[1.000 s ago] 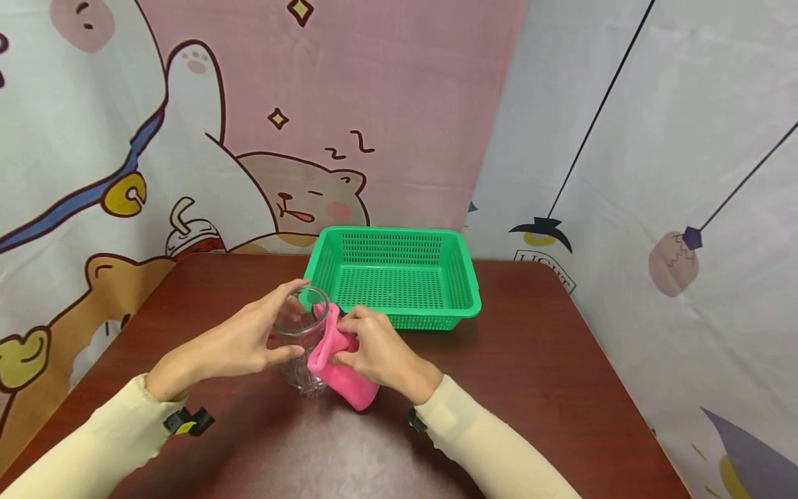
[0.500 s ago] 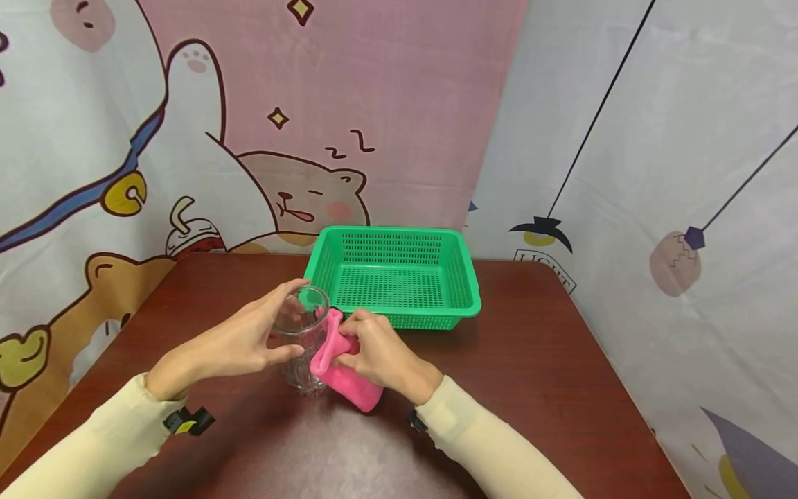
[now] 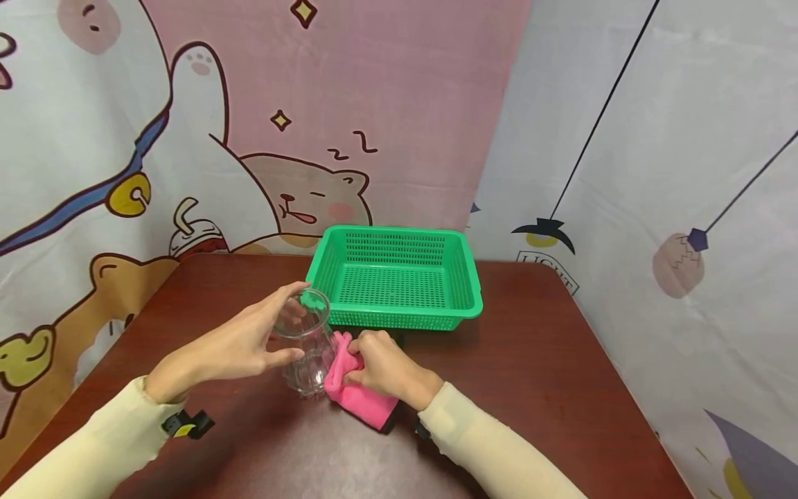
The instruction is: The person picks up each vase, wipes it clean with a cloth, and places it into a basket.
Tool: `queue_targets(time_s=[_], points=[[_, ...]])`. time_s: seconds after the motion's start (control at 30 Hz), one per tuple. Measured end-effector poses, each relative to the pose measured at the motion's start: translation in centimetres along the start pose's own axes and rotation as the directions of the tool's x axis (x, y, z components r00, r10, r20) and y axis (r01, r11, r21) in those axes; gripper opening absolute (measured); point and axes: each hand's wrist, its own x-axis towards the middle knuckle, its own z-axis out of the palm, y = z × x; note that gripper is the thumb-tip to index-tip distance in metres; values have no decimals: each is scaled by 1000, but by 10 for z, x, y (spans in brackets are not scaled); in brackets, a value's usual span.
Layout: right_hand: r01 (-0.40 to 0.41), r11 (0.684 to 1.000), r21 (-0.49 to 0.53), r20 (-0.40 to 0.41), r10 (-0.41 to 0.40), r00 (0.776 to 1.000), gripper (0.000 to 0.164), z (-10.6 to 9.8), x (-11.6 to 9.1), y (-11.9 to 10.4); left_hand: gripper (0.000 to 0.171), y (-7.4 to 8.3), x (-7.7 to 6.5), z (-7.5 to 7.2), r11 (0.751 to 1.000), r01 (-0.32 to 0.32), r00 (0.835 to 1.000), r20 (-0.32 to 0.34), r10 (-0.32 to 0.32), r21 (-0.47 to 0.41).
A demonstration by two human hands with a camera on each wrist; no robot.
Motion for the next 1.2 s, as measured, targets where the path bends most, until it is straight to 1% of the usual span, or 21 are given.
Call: queue_targets(time_s=[0.37, 0.53, 0.87, 0.97, 1.2], points=[[-21, 1000, 13, 2, 21, 1000, 25, 1, 2, 3, 109, -2, -2, 0, 1000, -2, 1000, 4, 2, -6], [-17, 1000, 17, -36, 17, 999, 26, 1, 3, 2, 110, -3, 0, -1, 1000, -7, 1000, 1, 7, -15], [30, 1000, -7, -107, -31, 994, 25, 1, 2, -2, 110, -4, 0, -1, 1000, -15, 1000, 5, 15, -21], [39, 999, 3, -118, -38, 992, 26, 1, 1, -2, 110, -3, 0, -1, 1000, -12, 1000, 6, 12, -26], [45, 997, 62, -141, -35, 989, 32, -7, 3, -8, 111, -3, 0, -1, 1000, -4, 1000, 9, 4, -12]])
